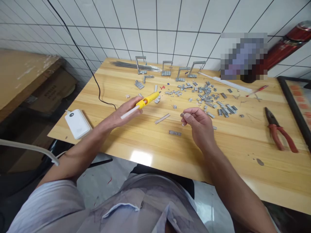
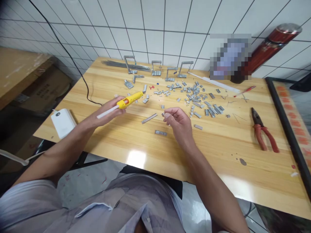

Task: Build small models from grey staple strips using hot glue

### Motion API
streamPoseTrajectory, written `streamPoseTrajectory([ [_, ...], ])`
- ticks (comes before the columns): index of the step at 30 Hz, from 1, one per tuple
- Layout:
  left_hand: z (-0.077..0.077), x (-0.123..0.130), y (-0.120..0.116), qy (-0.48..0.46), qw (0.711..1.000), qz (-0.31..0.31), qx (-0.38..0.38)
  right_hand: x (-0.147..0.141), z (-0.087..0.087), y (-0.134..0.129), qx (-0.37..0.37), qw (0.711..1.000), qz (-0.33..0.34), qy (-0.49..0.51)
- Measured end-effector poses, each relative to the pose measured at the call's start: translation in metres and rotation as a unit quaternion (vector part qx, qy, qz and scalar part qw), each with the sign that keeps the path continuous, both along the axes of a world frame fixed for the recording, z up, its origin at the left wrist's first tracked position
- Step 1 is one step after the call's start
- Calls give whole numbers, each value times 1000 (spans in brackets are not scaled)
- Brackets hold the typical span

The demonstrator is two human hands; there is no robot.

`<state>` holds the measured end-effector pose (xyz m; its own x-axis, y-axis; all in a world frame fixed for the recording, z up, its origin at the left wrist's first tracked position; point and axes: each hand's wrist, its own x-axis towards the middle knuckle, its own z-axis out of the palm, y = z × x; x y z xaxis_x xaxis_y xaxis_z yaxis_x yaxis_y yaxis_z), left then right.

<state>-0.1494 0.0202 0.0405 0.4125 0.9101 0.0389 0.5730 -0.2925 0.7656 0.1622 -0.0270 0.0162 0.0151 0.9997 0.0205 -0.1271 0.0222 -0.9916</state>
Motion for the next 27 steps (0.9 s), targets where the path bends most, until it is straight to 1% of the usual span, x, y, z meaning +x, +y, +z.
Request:
streamPoseTrajectory([
  [4,-3,-4,-3,44,999,-5,-15,0,2,0,-4,1000,7,-15],
  [9,-10,-9,-1,113,993,-7,17,2,4,0,-2,999,14,-40],
  [13,-19,-15,0,158,986,-18,45,2,7,-2,-1,996,26,-81],
  [17,-30,-18,-5,171,982,-38,65,-3,8,-6,-11,992,43,-119],
  [20,-34,-18,-9,186,979,-49,70,-7,8,-9,-12,988,60,-144],
  [24,-37,-17,-12,205,975,-44,75,-10,5,-12,-22,980,78,-180],
  [27,-40,-18,-13,222,971,-39,82,-12,4,-15,-28,968,93,-233],
])
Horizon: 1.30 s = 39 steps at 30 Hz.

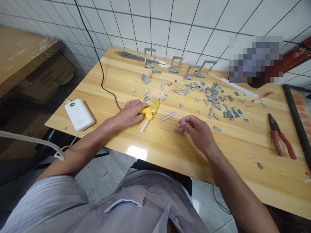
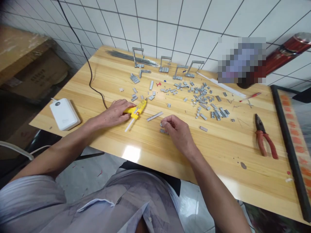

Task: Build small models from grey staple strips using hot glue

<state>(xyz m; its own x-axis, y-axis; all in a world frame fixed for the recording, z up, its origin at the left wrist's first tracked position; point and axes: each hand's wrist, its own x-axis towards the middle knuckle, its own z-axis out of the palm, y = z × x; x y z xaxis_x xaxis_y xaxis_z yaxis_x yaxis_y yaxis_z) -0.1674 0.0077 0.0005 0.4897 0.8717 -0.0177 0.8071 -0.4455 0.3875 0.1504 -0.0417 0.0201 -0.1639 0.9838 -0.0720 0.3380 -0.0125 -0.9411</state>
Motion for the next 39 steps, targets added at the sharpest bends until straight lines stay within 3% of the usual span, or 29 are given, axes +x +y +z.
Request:
streamPoseTrajectory([
  [4,-5,-2,-1,-7,1000,5,4,0,1,-4,39,995,6,-89],
  [8,-4,-5,-4,1,1000,17,18,2,1,-10,53,993,-10,-102],
  [14,19,4,-21,-50,994,51,88,7,-7,-25,-24,999,-32,22],
  [19,37,45,-57,-175,982,-22,73,4,-6,-40,-101,985,-56,128],
  [22,31,76,-76,-228,968,-63,79,-4,-2,-52,-159,961,-74,213],
  [27,15,108,-93,-311,948,-41,62,-20,-1,-70,-217,916,-93,324],
  [39,7,109,-94,-359,930,-73,26,-31,-21,-79,-238,904,-95,341],
])
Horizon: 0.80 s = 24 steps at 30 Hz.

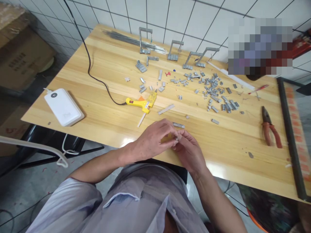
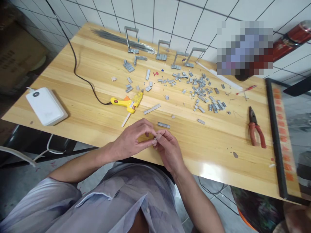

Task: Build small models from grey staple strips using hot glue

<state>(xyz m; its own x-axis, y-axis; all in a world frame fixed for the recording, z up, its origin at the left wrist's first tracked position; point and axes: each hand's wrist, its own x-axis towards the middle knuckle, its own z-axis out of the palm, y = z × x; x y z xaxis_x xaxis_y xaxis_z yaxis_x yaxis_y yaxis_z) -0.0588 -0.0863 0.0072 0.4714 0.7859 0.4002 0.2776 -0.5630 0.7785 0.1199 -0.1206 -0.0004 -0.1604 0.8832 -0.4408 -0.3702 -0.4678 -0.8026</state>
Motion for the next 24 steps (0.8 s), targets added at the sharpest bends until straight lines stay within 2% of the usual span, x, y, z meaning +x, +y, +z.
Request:
streamPoseTrajectory([
  [13,0,1,0,30,999,19,-21,7,-4,-5,27,999,-23,-32],
  [24,-2,0,0,87,996,11,24,16,-3,-4,122,978,22,-167],
])
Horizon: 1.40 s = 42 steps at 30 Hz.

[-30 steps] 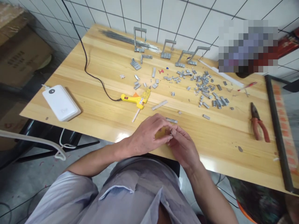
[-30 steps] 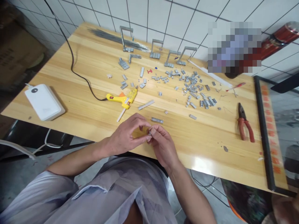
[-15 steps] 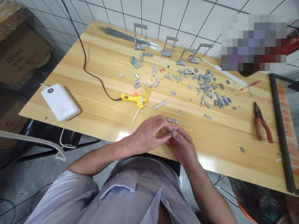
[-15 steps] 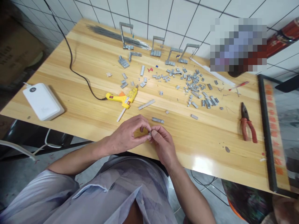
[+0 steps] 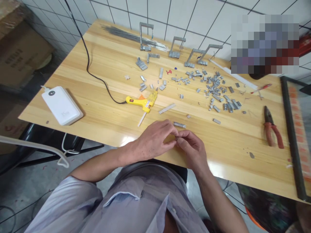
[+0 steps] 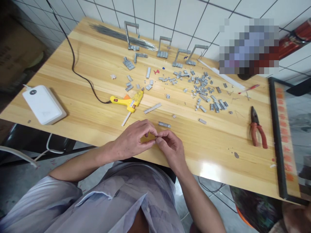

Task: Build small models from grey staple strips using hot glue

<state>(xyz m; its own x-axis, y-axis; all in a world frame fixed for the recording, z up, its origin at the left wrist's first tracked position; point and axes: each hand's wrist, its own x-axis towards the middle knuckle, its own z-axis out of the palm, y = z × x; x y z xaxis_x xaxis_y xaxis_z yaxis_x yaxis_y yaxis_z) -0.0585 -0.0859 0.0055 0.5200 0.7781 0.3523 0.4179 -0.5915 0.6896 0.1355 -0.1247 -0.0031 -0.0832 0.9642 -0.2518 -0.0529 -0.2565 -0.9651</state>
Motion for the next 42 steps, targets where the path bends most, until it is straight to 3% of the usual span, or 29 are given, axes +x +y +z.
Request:
streamPoseTrajectory([
  [4,-1,-7,-1,24,1000,18,1,10,6,10,119,982,10,-145],
  [6,-6,-13,-2,47,998,42,13,17,9,19,236,930,9,-281],
  [8,-12,-19,-3,67,995,65,23,23,8,28,334,855,17,-396],
  [11,-22,-24,-5,85,993,79,20,25,4,40,416,757,38,-502],
  [13,-26,-24,-6,95,992,80,14,24,-1,46,443,711,53,-544],
  [16,-29,-23,-7,101,991,83,6,21,-6,52,457,673,74,-576],
  [28,-21,-28,-6,130,989,58,-25,14,-10,56,464,635,89,-611],
  [39,-20,-28,-5,161,986,41,-16,15,-15,54,483,631,80,-602],
  [42,-19,-27,-4,171,984,40,-28,17,-18,54,475,643,77,-596],
])
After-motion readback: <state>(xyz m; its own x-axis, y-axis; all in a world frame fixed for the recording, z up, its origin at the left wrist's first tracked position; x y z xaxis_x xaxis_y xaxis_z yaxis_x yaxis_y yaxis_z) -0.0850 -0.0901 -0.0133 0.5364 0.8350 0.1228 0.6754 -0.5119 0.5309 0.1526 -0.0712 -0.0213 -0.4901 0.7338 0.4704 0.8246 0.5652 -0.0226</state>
